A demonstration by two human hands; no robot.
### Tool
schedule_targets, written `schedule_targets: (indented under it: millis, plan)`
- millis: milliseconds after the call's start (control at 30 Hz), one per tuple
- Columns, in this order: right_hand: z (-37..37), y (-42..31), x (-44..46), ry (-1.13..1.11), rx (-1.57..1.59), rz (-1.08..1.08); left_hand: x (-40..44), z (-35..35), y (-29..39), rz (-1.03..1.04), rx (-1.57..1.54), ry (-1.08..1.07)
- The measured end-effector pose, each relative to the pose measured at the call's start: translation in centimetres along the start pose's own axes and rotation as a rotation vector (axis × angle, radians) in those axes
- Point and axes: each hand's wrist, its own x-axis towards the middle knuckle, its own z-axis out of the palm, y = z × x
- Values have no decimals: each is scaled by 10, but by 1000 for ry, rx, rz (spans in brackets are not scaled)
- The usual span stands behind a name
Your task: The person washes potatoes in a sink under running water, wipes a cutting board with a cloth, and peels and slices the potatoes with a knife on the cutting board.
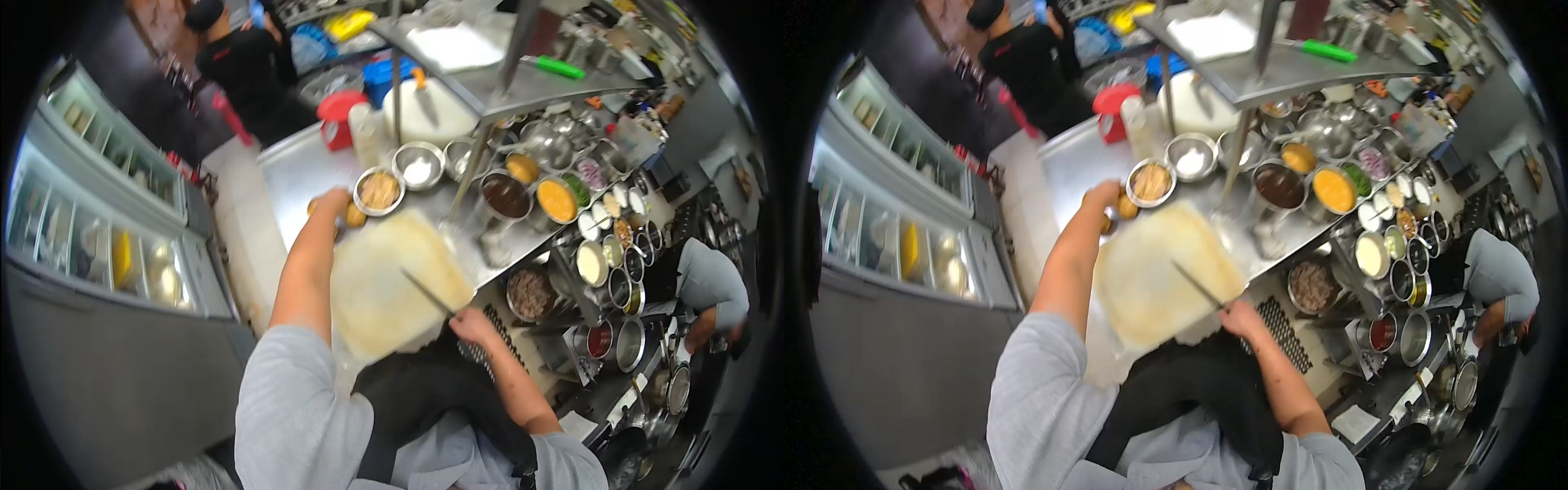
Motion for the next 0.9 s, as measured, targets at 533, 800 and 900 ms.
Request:
schedule_targets:
  millis: [533, 800, 900]
  plan:
    - [-92, 62, 33, -534, 689, -209, 44, 23, 0, -286, -247, -41]
    - [-124, 60, 32, -589, 786, -31, -4, 4, 42, -581, -156, 372]
    - [-117, 68, 40, -507, 786, -37, -48, -12, 67, -591, -771, 555]
